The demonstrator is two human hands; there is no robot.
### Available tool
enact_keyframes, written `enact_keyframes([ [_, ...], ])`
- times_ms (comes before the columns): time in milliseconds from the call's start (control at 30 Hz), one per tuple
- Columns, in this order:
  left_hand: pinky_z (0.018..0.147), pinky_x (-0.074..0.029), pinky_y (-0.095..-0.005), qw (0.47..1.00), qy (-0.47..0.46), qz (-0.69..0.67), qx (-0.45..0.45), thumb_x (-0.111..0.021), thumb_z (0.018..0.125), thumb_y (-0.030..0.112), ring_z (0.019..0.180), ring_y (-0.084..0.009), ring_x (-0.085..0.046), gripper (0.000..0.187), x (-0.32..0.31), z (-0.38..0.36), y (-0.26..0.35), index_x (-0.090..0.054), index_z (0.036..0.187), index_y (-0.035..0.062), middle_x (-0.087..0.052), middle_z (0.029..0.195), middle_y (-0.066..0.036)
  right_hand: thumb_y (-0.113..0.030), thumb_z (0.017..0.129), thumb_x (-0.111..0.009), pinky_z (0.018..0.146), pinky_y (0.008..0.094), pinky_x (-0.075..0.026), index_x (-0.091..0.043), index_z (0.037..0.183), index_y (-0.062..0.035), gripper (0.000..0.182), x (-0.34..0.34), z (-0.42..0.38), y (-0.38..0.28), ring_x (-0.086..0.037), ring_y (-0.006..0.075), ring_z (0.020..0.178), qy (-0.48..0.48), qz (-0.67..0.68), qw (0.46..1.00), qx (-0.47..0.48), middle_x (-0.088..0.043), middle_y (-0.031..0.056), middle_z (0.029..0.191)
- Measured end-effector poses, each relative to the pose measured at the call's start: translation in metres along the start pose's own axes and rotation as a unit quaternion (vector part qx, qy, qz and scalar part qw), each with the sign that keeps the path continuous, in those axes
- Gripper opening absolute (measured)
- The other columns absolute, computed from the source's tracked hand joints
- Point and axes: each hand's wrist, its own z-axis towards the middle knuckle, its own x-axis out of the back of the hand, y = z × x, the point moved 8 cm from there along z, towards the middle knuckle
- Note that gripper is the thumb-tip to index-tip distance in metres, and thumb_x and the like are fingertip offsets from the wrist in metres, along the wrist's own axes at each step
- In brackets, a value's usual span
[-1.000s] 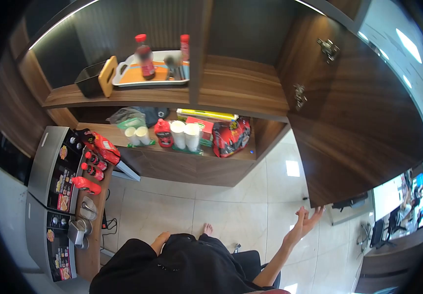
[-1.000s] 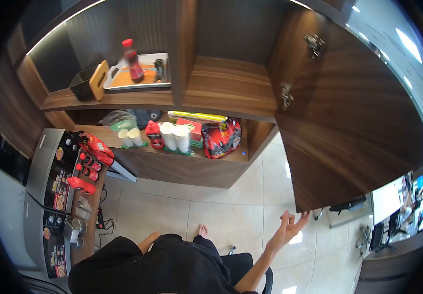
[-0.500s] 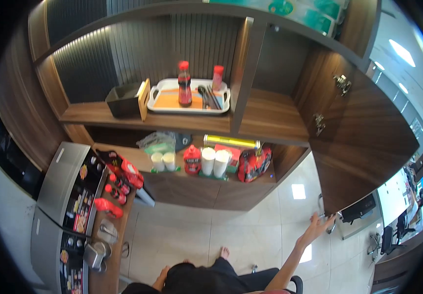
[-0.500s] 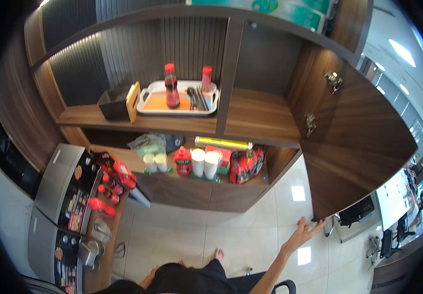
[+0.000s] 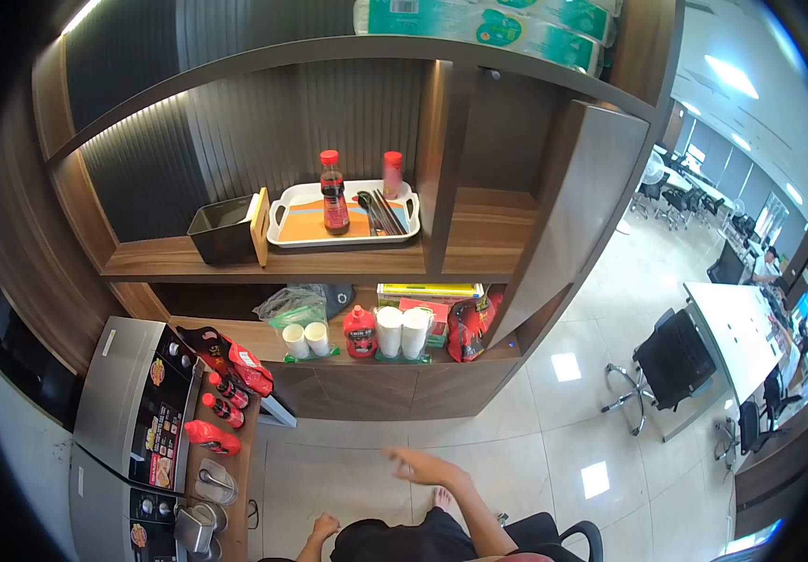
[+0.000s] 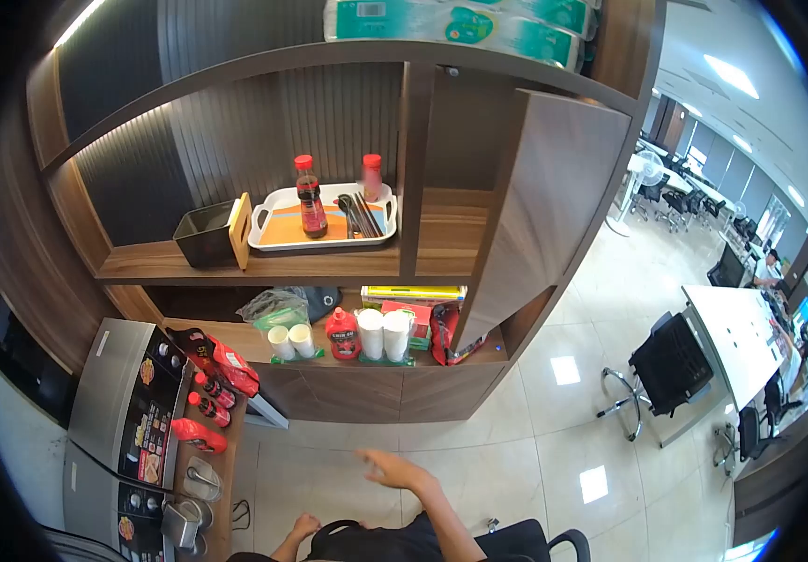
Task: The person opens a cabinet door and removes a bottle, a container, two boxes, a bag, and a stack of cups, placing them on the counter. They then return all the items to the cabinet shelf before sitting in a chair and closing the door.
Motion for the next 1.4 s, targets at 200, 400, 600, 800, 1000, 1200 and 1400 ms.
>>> enact_keyframes([
  [200, 0.085, -0.054, -0.0385, 0.997, 0.02, 0.054, -0.049, -0.065, 0.081, 0.029, 0.093, -0.0295, -0.071, 0.029, -0.023, -0.005, 0.067, -0.073, 0.097, 0.0059, -0.074, 0.093, -0.016, -0.022, 0.093, -0.062, 0.096, 0.035, -0.049, -0.054, 0.134, -0.0091, 0.044, -0.077, -0.079, 0.191, -0.063, 0.0223, 0.111, -0.036, 0.186, 0.958, -0.216, -0.068, 0.0127, 0.117],
  [400, 0.089, -0.052, -0.0417, 0.975, -0.032, 0.147, -0.166, -0.069, 0.079, 0.036, 0.1, -0.0349, -0.068, 0.037, -0.078, 0.02, 0.082, -0.073, 0.099, 0.0051, -0.072, 0.099, -0.02, -0.028, 0.09, -0.055, 0.086, 0.042, -0.055, -0.073, 0.096, -0.003, 0.032, -0.124, -0.385, 0.425, -0.07, 0.031, 0.095, 0.331, -0.085, 0.648, -0.681, -0.073, 0.0158, 0.094],
  [600, 0.088, -0.052, -0.0437, 0.96, -0.099, 0.21, -0.153, -0.069, 0.079, 0.037, 0.101, -0.0373, -0.067, 0.037, -0.115, 0.032, 0.113, -0.074, 0.096, 0.0038, -0.071, 0.101, -0.023, -0.011, 0.084, -0.065, 0.066, 0.0302, -0.057, -0.066, 0.107, -0.002, 0.024, -0.094, -0.473, 0.334, -0.072, 0.0167, 0.082, 0.424, 0.298, 0.645, -0.562, -0.073, 0.01, 0.088],
  [800, 0.087, -0.053, -0.042, 0.977, -0.008, 0.157, -0.141, -0.067, 0.078, 0.03, 0.097, -0.0353, -0.069, 0.033, -0.132, 0.037, 0.209, -0.074, 0.093, 0.0022, -0.072, 0.097, -0.02, -0.016, 0.08, -0.071, 0.066, 0.0297, -0.054, -0.071, 0.107, -0.001, 0.03, -0.122, -0.516, 0.379, -0.071, 0.0146, 0.086, 0.222, 0.28, 0.694, -0.625, -0.074, 0.0085, 0.091],
  [1000, 0.084, -0.053, -0.0409, 0.934, -0.012, -0.01, -0.358, -0.069, 0.085, 0.029, 0.092, -0.0278, -0.068, 0.031, -0.191, -0.006, 0.368, -0.066, 0.103, 0.0041, -0.071, 0.096, -0.012, -0.024, 0.084, -0.067, 0.073, 0.0352, -0.056, -0.068, 0.111, -0.009, 0.031, -0.041, -0.445, 0.432, -0.071, 0.0189, 0.083, 0.305, 0.151, 0.798, -0.498, -0.075, 0.0069, 0.09],
  [1200, 0.086, -0.049, -0.0423, 0.765, -0.105, 0.055, -0.633, -0.065, 0.09, 0.03, 0.099, -0.0322, -0.062, 0.027, -0.245, -0.156, 0.542, -0.065, 0.103, 0.0059, -0.068, 0.103, -0.013, -0.021, 0.087, -0.064, 0.078, 0.0366, -0.055, -0.066, 0.111, -0.0065, 0.029, -0.045, -0.232, 0.448, -0.071, 0.0235, 0.082, 0.028, -0.11, 0.965, -0.238, -0.074, 0.0134, 0.096],
  [1400, 0.097, -0.044, -0.0398, 0.761, -0.311, 0.289, -0.49, -0.05, 0.097, 0.039, 0.111, -0.0342, -0.06, 0.041, -0.291, -0.14, 0.492, -0.068, 0.111, 0.0044, -0.068, 0.115, -0.014, -0.021, 0.086, -0.064, 0.08, 0.0379, -0.055, -0.067, 0.111, -0.0078, 0.029, -0.078, -0.154, 0.345, -0.07, 0.026, 0.085, -0.098, -0.025, 0.987, -0.125, -0.073, 0.0138, 0.097],
])
